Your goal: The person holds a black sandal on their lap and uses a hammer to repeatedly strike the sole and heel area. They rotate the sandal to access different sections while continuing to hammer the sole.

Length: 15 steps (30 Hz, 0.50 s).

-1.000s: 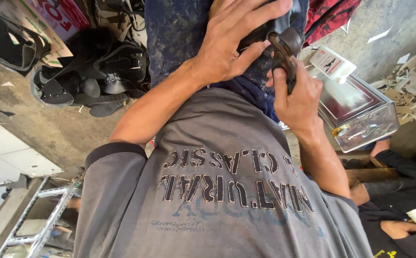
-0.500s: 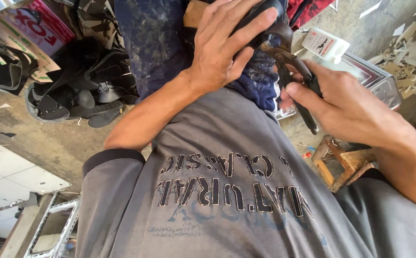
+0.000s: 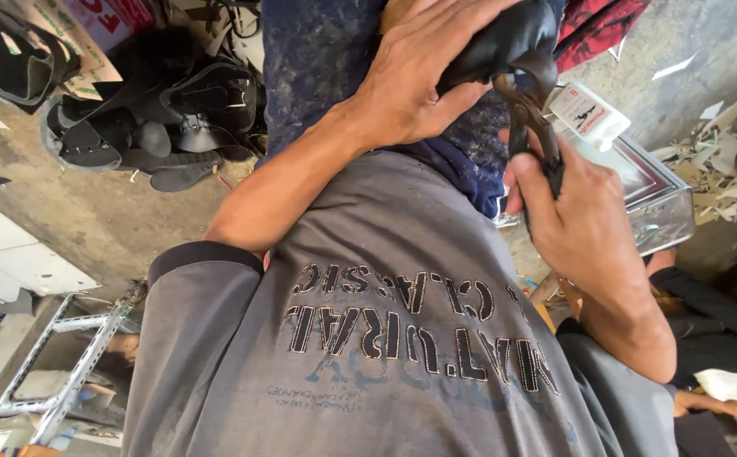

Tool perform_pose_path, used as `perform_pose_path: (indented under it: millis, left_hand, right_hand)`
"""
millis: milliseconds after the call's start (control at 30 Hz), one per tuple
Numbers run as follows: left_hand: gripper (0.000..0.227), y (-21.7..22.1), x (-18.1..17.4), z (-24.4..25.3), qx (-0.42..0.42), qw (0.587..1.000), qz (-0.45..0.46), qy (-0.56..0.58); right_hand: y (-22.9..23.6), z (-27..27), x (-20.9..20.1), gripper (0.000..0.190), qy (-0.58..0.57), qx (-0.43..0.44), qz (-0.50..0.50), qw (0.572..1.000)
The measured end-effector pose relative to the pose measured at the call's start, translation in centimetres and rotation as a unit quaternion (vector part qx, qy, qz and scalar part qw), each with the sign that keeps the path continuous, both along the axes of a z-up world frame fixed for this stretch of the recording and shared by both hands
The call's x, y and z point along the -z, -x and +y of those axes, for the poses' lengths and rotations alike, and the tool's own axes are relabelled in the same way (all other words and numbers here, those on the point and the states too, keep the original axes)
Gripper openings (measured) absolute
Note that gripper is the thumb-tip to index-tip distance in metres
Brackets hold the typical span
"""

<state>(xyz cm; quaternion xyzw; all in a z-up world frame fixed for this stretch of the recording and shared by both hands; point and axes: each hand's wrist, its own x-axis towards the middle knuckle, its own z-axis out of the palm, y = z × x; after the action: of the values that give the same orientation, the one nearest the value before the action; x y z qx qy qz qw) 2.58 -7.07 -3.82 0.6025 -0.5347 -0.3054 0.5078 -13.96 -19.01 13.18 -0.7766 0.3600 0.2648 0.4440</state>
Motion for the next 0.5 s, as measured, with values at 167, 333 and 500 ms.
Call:
perform_pose_path:
  millis: [167, 333, 500]
  left_hand:
    - [0.05, -0.4, 0.6, -0.2, -0.031, 0.999, -0.016, 0.008]
    - [0.052, -0.2, 0.2, 0.1, -0.019, 0.999, -0.03, -0.008]
    - [0.061, 0.8, -0.8, 0.5, -0.022, 0.999, -0.032, -0.015]
  right_hand:
    - [1.9, 0.4, 3.4, 0.019, 0.123, -0.045, -0.072, 0.989]
    - [1.5, 0.1, 2.8, 0.023, 0.101, -0.032, -0.061, 0.992]
    - [0.8, -2.8, 1.1, 0.035, -0.066, -0.016, -0.024, 0.997]
